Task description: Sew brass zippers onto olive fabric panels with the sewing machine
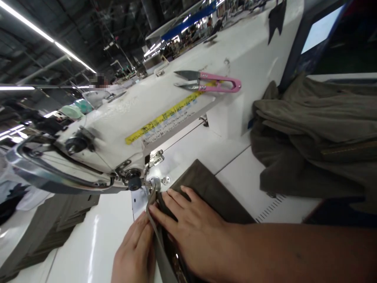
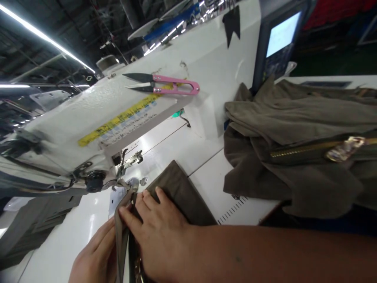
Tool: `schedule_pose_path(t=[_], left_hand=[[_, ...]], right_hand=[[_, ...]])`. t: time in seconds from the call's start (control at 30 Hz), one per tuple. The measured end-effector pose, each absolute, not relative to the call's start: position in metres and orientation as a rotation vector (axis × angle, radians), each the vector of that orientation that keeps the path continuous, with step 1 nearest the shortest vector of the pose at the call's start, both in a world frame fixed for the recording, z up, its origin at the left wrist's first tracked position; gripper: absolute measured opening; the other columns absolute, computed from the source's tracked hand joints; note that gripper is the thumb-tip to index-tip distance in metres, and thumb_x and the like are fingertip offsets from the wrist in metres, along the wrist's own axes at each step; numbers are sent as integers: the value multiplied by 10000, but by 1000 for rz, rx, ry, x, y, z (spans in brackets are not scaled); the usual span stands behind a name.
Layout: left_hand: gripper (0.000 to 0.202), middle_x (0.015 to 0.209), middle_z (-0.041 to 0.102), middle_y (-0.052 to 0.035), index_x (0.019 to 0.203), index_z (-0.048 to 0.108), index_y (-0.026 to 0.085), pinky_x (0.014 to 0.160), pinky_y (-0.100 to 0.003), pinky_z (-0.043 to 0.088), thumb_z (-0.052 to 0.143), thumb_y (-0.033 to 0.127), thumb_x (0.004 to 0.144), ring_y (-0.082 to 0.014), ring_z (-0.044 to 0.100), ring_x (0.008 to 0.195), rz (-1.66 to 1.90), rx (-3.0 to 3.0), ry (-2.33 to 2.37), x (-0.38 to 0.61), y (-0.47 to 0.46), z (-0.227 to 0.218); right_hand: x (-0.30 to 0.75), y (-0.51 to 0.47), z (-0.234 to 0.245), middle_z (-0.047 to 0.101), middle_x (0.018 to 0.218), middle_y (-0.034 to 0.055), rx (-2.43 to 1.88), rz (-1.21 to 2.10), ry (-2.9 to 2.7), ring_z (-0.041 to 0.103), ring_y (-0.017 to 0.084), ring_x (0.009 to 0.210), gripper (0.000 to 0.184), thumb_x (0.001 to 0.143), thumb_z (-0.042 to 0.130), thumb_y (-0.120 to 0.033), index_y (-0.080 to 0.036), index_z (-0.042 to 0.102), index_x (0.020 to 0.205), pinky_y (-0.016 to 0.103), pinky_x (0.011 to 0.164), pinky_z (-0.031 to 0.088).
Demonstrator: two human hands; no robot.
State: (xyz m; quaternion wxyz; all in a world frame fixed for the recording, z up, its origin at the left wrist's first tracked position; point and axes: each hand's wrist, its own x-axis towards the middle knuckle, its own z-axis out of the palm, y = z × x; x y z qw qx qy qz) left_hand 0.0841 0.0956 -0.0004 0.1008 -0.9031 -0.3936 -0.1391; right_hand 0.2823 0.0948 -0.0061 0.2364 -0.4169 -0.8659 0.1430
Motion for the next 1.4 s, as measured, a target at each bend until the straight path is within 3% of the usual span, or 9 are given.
schedule_pose_path(t=[0.2,0.3,0.5,0.97,1.4], left_hand=[[350,1201,561,-98,1192,486,177,892,-369,498,346,163,871,-219,559,1069,-483,-2702,-1192,93,91,1],[319,1194,564,-111,1132,533,167,901,-394,487,351,135,871,-221,535,1100,-534,-2683,-1143,97,87,-1],[307,1164,569,-150,1097,577,138,821,-396,534,339,159,904,-241,563,1049,-557,-2578,-1231,100,79,-4],[307,1125,602,-145,1065,593,109,840,-364,530,331,105,903,-237,578,1032,-548,-2547,-1156,101,80,-7],[246,1086,610,-138,1022,599,109,809,-360,546,439,68,839,-233,597,982,-573,-2554,-1279,100,113,-6]], right_hand=[[289,91,-5,286,1395,219,-1076,332,-2464,217,281,1307,539,851,383,-248,24,346,1316,419,1090,150],[291,89,-8,260,1410,195,-1033,299,-2495,168,265,1323,510,864,360,-224,-6,348,1325,425,1096,137],[288,89,-16,270,1420,120,-1012,157,-2507,202,225,1317,540,846,371,-155,-111,281,1376,404,1088,213],[285,91,-17,294,1400,147,-1011,53,-2587,211,237,1311,551,821,394,-131,-74,302,1361,435,1064,267],[277,124,-20,344,1375,160,-1018,63,-2581,224,219,1309,510,825,393,-153,-56,366,1325,431,1066,256]])
